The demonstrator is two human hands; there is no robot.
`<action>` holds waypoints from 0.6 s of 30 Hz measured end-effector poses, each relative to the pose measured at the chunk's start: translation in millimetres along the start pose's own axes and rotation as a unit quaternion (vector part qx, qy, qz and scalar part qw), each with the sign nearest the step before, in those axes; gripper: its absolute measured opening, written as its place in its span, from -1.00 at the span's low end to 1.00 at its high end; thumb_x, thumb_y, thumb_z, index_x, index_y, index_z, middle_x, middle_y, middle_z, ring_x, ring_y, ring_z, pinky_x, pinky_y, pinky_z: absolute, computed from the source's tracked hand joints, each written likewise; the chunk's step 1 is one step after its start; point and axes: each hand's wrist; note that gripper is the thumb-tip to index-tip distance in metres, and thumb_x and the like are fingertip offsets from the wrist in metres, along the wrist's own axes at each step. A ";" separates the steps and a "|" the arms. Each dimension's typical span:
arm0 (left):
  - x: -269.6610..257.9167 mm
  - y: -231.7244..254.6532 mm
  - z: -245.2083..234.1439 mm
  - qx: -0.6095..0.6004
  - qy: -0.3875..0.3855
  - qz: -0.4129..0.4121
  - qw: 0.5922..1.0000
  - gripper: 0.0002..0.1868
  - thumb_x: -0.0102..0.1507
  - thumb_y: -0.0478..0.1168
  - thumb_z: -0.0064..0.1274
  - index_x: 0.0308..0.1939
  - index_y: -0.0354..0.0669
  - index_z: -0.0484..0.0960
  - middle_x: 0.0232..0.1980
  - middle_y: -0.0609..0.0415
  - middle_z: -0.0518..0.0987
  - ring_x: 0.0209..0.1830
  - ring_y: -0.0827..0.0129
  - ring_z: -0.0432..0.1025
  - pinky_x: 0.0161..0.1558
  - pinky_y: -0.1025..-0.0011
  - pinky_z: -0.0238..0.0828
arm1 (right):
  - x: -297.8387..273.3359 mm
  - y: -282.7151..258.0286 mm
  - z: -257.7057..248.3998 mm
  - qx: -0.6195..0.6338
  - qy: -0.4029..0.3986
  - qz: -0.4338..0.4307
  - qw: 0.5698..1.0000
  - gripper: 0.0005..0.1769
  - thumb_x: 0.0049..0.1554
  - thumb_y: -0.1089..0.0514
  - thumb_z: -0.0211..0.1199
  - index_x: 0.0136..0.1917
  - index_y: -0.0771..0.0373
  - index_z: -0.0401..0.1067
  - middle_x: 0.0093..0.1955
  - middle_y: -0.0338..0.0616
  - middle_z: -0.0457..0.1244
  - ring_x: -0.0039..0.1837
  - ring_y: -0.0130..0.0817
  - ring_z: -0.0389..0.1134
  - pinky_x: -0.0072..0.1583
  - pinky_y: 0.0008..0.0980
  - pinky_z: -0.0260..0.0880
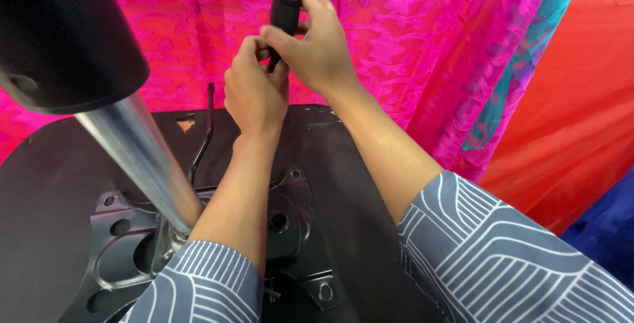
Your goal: The person uses a screwdriver to tighten screws into the base of a chair. The person repeatedly picks up screws and drives them into the chair base, securing the structure.
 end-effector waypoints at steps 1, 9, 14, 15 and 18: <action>0.3 -0.3 -0.8 0.002 0.007 0.008 1.000 -0.71 0.18 -0.12 0.30 -0.09 -0.11 0.60 -0.14 0.07 0.73 -0.18 0.09 0.63 -0.21 0.11 0.43 | 0.3 -3.8 -0.9 -0.029 -0.009 0.044 0.999 -0.47 0.10 0.09 0.51 0.24 0.34 0.43 0.15 0.01 0.27 0.06 -0.29 0.38 0.06 -0.40 0.47; 4.1 -10.0 6.6 -0.069 0.004 0.069 0.995 -0.63 0.16 -0.11 0.34 -0.07 -0.19 0.59 -0.15 0.07 0.71 -0.22 0.13 0.64 -0.19 0.19 0.49 | -5.9 -7.9 -16.6 0.086 -0.006 0.077 0.993 -0.40 0.05 0.12 0.56 0.24 0.34 0.35 -0.08 -0.16 0.44 -0.09 -0.50 0.42 -0.07 -0.51 0.44; 0.4 -13.5 6.0 -0.013 0.015 0.121 0.992 -0.66 0.22 -0.14 0.35 0.01 -0.17 0.67 -0.06 0.00 0.66 -0.19 0.06 0.57 -0.17 0.16 0.44 | -2.3 4.3 -15.8 0.211 -0.063 0.050 0.974 -0.38 0.17 0.25 0.46 0.40 0.37 0.26 0.13 -0.05 0.42 0.13 -0.47 0.50 0.13 -0.48 0.55; 0.9 -13.5 4.2 0.000 0.014 0.115 0.993 -0.66 0.22 -0.13 0.36 0.00 -0.15 0.69 -0.06 0.01 0.66 -0.20 0.07 0.57 -0.16 0.16 0.44 | 0.3 4.6 -15.9 0.216 -0.075 0.053 0.972 -0.38 0.16 0.24 0.47 0.39 0.38 0.27 0.15 -0.07 0.40 0.10 -0.47 0.50 0.11 -0.47 0.56; -0.2 -13.0 1.7 -0.005 0.060 0.118 0.991 -0.62 0.10 -0.12 0.43 -0.08 -0.17 0.69 -0.11 0.04 0.67 -0.15 0.08 0.57 -0.17 0.16 0.42 | 4.3 1.2 -14.9 0.218 -0.096 0.068 0.969 -0.37 0.10 0.24 0.50 0.36 0.39 0.32 0.16 -0.11 0.33 0.03 -0.45 0.49 0.02 -0.44 0.57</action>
Point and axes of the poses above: each hand's wrist, its own x-axis towards the middle knuckle, its own z-axis out of the palm, y = z × x
